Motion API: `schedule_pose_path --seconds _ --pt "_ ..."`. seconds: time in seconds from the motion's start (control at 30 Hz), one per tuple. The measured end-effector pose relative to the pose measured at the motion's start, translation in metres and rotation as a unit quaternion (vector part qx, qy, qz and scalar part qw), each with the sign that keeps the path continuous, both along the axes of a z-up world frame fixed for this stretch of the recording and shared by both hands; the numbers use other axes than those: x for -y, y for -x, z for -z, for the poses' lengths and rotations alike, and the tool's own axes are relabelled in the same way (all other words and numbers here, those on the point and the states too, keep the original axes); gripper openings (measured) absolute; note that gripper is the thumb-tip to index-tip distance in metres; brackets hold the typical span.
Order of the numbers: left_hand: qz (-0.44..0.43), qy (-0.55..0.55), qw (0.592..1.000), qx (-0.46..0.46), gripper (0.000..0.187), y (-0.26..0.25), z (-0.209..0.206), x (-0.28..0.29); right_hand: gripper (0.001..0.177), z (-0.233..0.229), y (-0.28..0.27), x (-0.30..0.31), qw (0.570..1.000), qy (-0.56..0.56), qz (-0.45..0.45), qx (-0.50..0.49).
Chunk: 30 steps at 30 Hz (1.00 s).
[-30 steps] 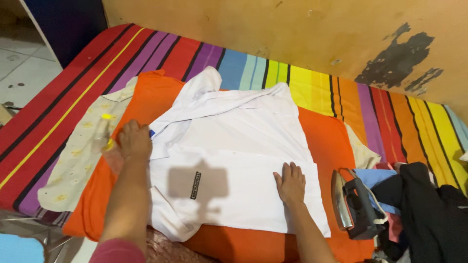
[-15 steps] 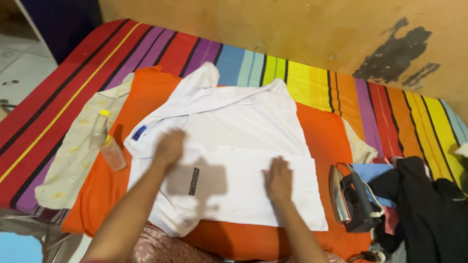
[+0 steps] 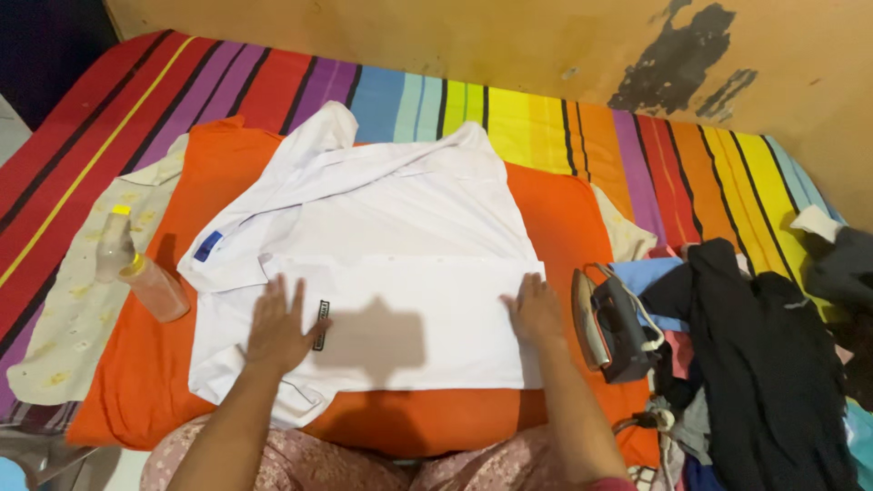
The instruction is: The person irons a white shirt on a bed using an electric iron and a spray bottle. They repeatedly spray the shirt, smooth it with their hands, and iron different sections including the collar, sleeves, and body.
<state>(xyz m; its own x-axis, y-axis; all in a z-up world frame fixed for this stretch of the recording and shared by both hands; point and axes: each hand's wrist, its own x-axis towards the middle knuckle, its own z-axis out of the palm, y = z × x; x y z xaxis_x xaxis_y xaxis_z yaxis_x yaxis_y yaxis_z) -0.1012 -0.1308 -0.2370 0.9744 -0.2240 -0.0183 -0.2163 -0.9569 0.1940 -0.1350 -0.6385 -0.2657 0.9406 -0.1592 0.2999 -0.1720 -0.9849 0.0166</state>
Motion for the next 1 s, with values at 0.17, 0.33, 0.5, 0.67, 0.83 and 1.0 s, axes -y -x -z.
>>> schedule_pose_path --seconds 0.17,0.33,0.5,0.67,0.83,1.0 --pt "-0.126 -0.059 0.985 -0.101 0.114 0.021 0.009 -0.027 0.02 -0.036 0.001 0.083 0.974 0.149 0.15 0.075" --pt "-0.184 -0.014 0.971 -0.152 0.114 0.03 0.013 -0.068 0.04 -0.057 0.029 0.119 0.973 -0.092 0.211 0.026" --pt "-0.3 0.151 0.941 -0.04 0.049 0.043 0.007 -0.116 0.057 -0.115 0.037 0.059 0.976 -0.138 0.168 0.004" --pt "-0.371 0.183 0.909 -0.054 0.043 0.043 0.015 -0.14 0.051 -0.202 0.045 -0.107 0.982 -0.152 0.063 -0.089" --pt "-0.341 0.217 0.915 0.017 0.039 0.056 0.049 -0.143 0.054 -0.193 0.025 -0.267 0.967 -0.116 -0.174 -0.145" --pt "-0.351 0.282 0.891 0.06 0.034 0.064 0.049 -0.138 0.06 -0.129 0.001 -0.396 0.923 -0.079 -0.335 -0.174"
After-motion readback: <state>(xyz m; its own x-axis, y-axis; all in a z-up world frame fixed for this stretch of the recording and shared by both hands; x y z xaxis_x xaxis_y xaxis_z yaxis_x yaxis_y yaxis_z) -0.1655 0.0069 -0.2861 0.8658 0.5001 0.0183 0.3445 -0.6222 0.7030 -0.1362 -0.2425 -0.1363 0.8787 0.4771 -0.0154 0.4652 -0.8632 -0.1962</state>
